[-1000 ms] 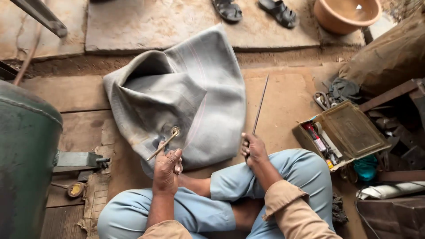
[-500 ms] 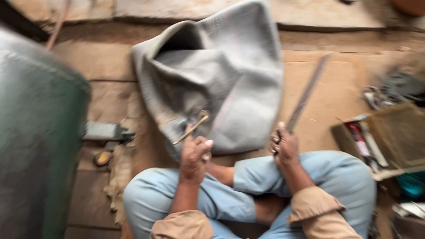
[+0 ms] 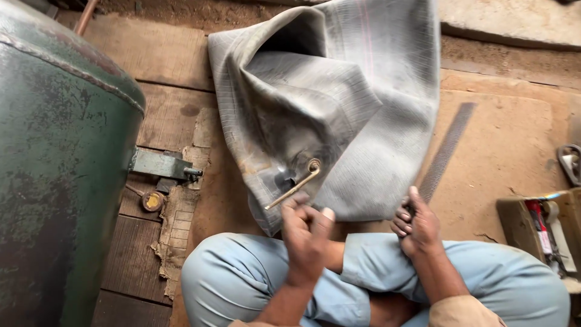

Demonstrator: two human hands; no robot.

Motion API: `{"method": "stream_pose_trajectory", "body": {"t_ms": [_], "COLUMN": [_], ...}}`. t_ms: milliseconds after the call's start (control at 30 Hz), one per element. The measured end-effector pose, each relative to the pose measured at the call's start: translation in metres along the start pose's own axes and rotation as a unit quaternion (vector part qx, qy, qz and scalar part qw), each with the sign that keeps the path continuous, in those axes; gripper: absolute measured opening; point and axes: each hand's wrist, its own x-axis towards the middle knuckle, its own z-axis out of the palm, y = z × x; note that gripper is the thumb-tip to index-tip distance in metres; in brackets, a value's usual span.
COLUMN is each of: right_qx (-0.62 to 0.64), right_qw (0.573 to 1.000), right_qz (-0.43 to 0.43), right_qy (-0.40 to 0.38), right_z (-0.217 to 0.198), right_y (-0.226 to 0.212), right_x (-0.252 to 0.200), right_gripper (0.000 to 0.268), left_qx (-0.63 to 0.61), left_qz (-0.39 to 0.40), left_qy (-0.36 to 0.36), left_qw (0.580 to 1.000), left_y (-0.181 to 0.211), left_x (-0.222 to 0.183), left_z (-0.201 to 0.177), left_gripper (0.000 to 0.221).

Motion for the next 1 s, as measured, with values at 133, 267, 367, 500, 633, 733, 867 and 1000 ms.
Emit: {"method": "stream_pose_trajectory", "body": {"t_ms": [133,267,367,500,633,733,867,1000], "right_qx": [0.005,-0.017,-0.029,-0.036,-0.041,-0.059,-0.081,-0.127], "right_qw": [1.000,1.000,0.999,0.999,0.999,0.998,0.994,0.984], "right_qz": [-0.011,-0.022,-0.015,-0.020,-0.031,-0.030,-0.058,-0.116], "right_qy": [-0.001,0.000,0.003,-0.007,-0.017,-0.003,-0.033,-0.045], "right_z": [-0.001,0.013,0.013,0.014,0.011,0.016,0.021,0.032], "right_y": [-0.001,-0.007,-0.006,-0.006,-0.003,-0.003,0.000,-0.002], "right_x": [0.001,-0.008,-0.010,-0.008,-0.003,-0.004,-0.007,-0.019], "right_gripper": [0.037,0.037,0.039,0.040,0.039,0.042,0.037,0.034], "left_qx": [0.068,0.237,0.301,0.322,0.333,0.371,0.382,0.380], "left_qz": [-0.037,-0.147,-0.137,-0.114,-0.110,-0.099,-0.134,-0.100], "left_qy": [-0.081,-0.272,-0.312,-0.283,-0.258,-0.252,-0.246,-0.230], "left_qw": [0.994,0.921,0.891,0.896,0.900,0.888,0.881,0.890], "left_y": [0.034,0.054,0.046,0.037,0.029,0.021,0.004,-0.020], "left_x": [-0.011,-0.002,-0.003,0.001,0.006,0.012,0.017,0.019], "left_z": [0.015,0.018,0.015,0.014,0.015,0.018,0.016,0.012], "left_gripper": [0.034,0.044,0.049,0.048,0.047,0.046,0.048,0.050]}}
